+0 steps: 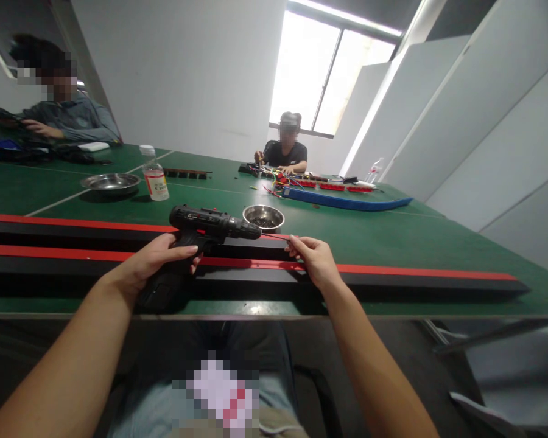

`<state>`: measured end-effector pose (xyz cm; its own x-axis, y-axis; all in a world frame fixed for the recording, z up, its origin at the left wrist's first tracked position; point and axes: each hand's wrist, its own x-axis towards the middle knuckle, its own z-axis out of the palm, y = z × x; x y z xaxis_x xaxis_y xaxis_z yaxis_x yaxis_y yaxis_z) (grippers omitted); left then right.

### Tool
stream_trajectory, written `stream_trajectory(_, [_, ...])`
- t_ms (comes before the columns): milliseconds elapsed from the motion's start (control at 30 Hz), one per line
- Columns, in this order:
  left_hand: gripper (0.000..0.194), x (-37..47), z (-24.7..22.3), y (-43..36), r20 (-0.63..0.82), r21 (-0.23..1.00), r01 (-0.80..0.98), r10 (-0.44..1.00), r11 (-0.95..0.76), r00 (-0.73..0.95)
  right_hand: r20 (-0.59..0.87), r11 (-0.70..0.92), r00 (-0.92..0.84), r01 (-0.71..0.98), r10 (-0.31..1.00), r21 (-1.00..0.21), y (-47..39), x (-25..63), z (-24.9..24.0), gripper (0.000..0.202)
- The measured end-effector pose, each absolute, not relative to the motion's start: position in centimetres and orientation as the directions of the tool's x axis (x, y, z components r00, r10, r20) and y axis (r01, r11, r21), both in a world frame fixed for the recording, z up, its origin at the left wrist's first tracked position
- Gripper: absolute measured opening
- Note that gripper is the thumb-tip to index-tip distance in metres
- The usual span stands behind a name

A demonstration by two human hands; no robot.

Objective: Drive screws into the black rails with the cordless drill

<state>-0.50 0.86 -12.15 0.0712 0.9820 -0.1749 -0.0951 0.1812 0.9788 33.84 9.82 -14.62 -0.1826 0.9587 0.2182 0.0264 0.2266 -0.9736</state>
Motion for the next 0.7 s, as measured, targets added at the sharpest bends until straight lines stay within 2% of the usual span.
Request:
stream_trajectory(467, [0.035,-0.56,-12.14,0.84,-0.159,0.982,-0.084,0.982,0.168,0.104,0.193,0.208,-0.172,0.072,0.966,-0.976,9.88,33.78,-14.74,0.044])
stream_trajectory(700, [0.031,-0.31,-11.84,1.05,-0.101,0.995,0.02,0.992,0.1,0.081,0.175,0.192,-0.175,0.086,0.969,-0.978,9.69,33.58,-14.49,0.044])
